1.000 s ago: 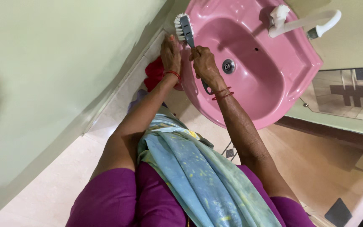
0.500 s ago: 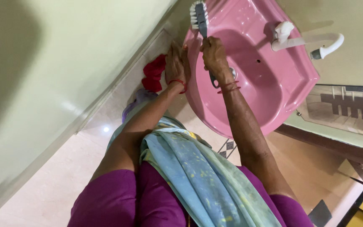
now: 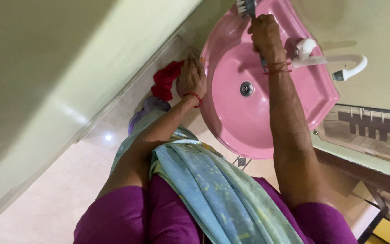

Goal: The person cleans the edges and outer surface of a pink wall-mounted sink using a small brush by hand.

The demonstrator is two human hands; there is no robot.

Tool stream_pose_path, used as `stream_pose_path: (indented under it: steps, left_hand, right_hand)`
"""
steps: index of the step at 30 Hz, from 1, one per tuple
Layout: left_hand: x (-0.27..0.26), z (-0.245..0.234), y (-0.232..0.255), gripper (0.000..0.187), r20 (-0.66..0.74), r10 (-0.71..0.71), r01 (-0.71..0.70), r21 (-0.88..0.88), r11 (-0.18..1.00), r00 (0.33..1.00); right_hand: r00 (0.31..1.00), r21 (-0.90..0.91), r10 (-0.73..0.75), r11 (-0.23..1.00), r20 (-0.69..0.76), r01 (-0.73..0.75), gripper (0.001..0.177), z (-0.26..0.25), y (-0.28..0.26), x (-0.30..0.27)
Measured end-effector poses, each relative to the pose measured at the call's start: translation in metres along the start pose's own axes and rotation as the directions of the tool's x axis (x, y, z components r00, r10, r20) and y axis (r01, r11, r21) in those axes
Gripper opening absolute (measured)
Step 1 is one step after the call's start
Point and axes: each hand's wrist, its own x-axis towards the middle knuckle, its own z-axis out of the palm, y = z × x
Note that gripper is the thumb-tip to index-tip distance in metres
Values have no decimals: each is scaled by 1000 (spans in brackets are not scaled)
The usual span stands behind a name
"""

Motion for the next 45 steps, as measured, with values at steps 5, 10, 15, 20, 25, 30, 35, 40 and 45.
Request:
stream_pose_path:
  steps: [5,10,15,20,25,30,35,40,45]
  left_hand:
    - [-2,-6,10,81,-2,-39,39,36,999,999]
    - [-3,-11,13,81,42,-65,62,70,996,997]
    - [-2,-3,9,79,6,-61,60,128,990,998]
    - [-3,-7,8,80,5,-27,27,57,998,1000]
    - [-4,-5,9,80,-31,-11,12,36,999,999]
    - [-2,-2,5,80,-73,35,-32,47,998,997]
    - [-1,-3,7,80,-31,12,-11,54,998,999]
    - [-1,-5,5,79,-44,33,-30,55,998,998]
    - [-1,-6,8,80,-33,-6,8,46,999,999]
  right_hand:
    - [998,55,46,998,-31,-44,29,-13,-38,13]
    - [998,-2,63,998,30,-63,33,26,-19,-16]
    - [783,-669,-620,563,46,485,26,58,36,-23]
    - [898,-525,-435,780,-62,342,27,23,14,6]
    - [997,43,13,999,-82,-9,34,-20,-27,23]
    - [994,48,-47,997,-96,52,35,-12,-13,34]
    - [948,-87,-317,946,-44,312,37,25,1,-6]
    - [987,62,-152,987,51,149,45,69,-12,-97]
    - [869,-114,-463,886,-173,450,37,85,15,-118]
